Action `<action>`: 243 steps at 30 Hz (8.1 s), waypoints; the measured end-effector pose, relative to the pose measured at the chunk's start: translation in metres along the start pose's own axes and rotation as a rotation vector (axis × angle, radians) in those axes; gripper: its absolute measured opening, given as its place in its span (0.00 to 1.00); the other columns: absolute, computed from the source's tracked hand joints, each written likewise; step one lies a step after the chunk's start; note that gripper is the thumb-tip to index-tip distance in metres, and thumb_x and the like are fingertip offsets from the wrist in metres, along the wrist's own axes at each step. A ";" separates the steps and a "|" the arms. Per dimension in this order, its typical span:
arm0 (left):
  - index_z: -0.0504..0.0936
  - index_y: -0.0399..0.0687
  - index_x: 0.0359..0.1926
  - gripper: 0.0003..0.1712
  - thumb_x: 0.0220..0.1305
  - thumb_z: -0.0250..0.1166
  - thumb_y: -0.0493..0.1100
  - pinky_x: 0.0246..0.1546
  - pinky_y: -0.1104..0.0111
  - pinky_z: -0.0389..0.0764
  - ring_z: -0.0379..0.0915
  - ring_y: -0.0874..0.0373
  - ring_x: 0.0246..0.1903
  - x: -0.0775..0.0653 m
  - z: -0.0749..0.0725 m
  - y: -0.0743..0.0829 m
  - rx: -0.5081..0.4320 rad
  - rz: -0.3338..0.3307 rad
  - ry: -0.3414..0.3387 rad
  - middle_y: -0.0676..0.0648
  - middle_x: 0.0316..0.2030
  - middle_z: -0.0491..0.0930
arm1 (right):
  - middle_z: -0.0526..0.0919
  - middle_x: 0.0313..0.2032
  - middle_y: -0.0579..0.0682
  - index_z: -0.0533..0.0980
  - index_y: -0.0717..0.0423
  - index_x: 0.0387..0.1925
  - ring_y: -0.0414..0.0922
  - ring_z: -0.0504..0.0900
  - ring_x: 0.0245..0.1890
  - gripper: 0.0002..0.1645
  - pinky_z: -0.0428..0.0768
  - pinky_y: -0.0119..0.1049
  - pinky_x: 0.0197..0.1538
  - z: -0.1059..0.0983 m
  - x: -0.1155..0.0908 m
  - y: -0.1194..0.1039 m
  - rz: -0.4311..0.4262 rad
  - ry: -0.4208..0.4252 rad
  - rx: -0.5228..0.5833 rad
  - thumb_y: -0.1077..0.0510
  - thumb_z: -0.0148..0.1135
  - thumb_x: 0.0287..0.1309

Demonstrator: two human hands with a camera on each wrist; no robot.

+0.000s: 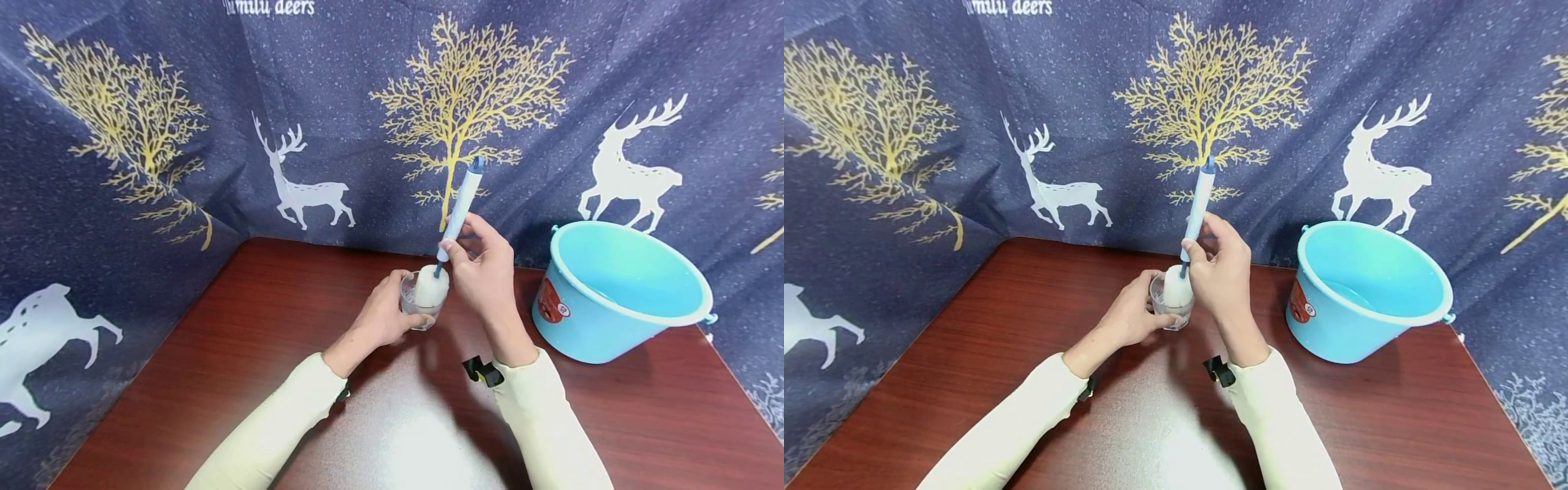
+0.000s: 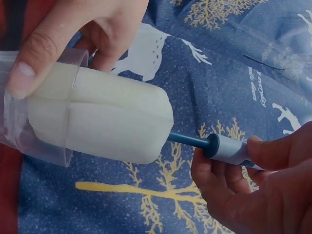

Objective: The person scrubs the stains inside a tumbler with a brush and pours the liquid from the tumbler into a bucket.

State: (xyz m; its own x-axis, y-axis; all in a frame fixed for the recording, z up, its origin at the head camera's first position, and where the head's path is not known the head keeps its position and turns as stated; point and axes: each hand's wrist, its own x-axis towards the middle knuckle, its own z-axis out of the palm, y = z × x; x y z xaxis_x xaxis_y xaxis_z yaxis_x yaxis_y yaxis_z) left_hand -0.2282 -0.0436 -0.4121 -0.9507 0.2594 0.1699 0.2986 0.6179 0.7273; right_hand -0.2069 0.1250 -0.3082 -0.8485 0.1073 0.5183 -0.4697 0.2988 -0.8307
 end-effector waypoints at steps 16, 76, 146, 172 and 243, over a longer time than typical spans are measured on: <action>0.67 0.40 0.71 0.53 0.52 0.86 0.52 0.65 0.55 0.76 0.75 0.45 0.63 0.001 0.000 -0.001 0.001 0.006 -0.012 0.41 0.64 0.77 | 0.84 0.42 0.64 0.82 0.63 0.55 0.48 0.91 0.44 0.16 0.88 0.33 0.45 -0.001 0.004 0.014 0.057 0.005 0.120 0.74 0.64 0.68; 0.68 0.40 0.71 0.52 0.53 0.86 0.51 0.65 0.55 0.77 0.77 0.46 0.61 0.001 -0.001 0.000 -0.008 -0.023 -0.015 0.41 0.63 0.78 | 0.85 0.38 0.54 0.87 0.58 0.49 0.42 0.79 0.36 0.22 0.76 0.25 0.34 0.011 -0.004 0.006 -0.315 0.051 -0.140 0.78 0.71 0.56; 0.67 0.40 0.71 0.53 0.52 0.86 0.51 0.66 0.55 0.75 0.74 0.45 0.63 0.000 0.000 0.001 -0.014 -0.010 -0.014 0.40 0.64 0.77 | 0.86 0.50 0.60 0.83 0.65 0.56 0.60 0.90 0.50 0.18 0.87 0.37 0.52 0.003 0.001 0.009 -0.016 -0.023 0.107 0.75 0.65 0.66; 0.67 0.40 0.72 0.53 0.52 0.86 0.52 0.63 0.55 0.77 0.76 0.46 0.59 -0.001 -0.001 0.001 -0.016 -0.013 -0.013 0.40 0.60 0.78 | 0.85 0.45 0.64 0.83 0.66 0.55 0.59 0.90 0.48 0.19 0.88 0.39 0.52 0.008 0.000 0.017 -0.052 0.020 0.156 0.77 0.66 0.65; 0.68 0.40 0.71 0.52 0.53 0.86 0.50 0.67 0.55 0.75 0.75 0.45 0.64 0.000 0.000 0.001 -0.002 -0.015 -0.008 0.40 0.65 0.77 | 0.86 0.39 0.51 0.88 0.55 0.52 0.42 0.82 0.35 0.23 0.78 0.28 0.33 0.010 -0.005 0.000 -0.214 0.041 -0.156 0.75 0.71 0.58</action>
State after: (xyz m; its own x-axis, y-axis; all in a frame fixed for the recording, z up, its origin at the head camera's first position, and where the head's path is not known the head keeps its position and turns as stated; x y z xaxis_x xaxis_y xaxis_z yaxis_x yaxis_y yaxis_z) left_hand -0.2274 -0.0430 -0.4110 -0.9544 0.2562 0.1534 0.2840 0.6200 0.7314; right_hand -0.2047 0.1148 -0.3131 -0.7221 0.0634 0.6889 -0.5910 0.4611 -0.6619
